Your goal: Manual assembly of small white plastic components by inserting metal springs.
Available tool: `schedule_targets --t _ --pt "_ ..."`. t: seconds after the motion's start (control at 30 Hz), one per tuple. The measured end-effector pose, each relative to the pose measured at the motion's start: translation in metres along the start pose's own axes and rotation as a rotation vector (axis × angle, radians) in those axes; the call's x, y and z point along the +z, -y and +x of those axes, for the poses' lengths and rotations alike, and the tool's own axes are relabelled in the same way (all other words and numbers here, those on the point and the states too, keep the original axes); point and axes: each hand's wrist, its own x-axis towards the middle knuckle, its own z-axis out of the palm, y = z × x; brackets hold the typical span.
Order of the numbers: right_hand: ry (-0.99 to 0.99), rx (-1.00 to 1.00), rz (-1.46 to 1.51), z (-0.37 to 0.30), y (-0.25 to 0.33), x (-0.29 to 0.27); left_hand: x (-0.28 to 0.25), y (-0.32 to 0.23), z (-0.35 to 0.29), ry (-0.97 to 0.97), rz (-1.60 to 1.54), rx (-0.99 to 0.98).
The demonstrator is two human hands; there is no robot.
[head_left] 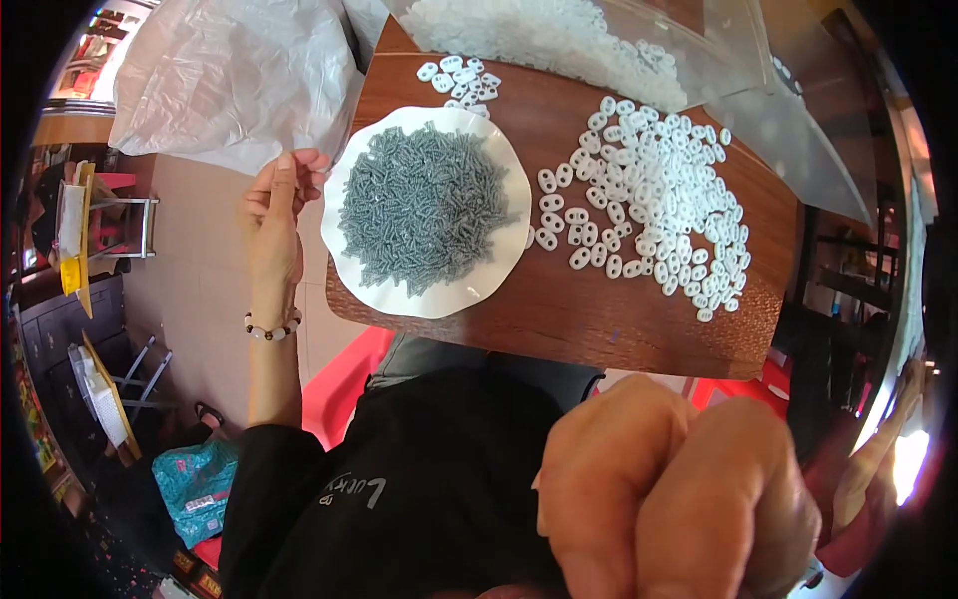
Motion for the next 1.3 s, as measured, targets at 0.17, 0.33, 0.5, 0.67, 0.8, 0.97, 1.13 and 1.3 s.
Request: schedule_targets --t 0.17,0.33,0.5,0.67,0.8,0.97,1.13,1.3 --pt "0.140 -0.045 -0.094 -0.004 0.009 -0.003 -0.011 -0.008 -0.020 -0.097 -0.013 0.037" --pt "-0.146 0.091 -0.199 -0.015 -0.026 -0.049 -0.005 -0.019 -0.042 -0.132 -0.053 0.238" --pt "-0.142 -0.097 -0.973 0.015 -0.094 -0.103 0.025 -0.036 -0.090 -0.055 0.098 0.220" --pt "-0.089 -0.317 -1.420 0.022 -0.124 -0.123 0.063 -0.039 -0.137 0.365 0.107 -0.007" --pt "-0.074 -0.348 -1.421 0.021 -0.129 -0.121 0.086 -0.043 -0.153 0.677 0.280 -0.020" --pt "-0.128 -0.392 -1.493 0.021 -0.141 -0.113 0.098 -0.034 -0.163 0.723 0.237 -0.090" --pt "-0.149 -0.393 -1.608 0.022 -0.144 -0.114 0.095 -0.029 -0.162 0.702 0.250 -0.076" --pt "-0.162 -0.376 -1.595 0.023 -0.144 -0.114 0.091 -0.022 -0.161 0.652 0.209 -0.064"
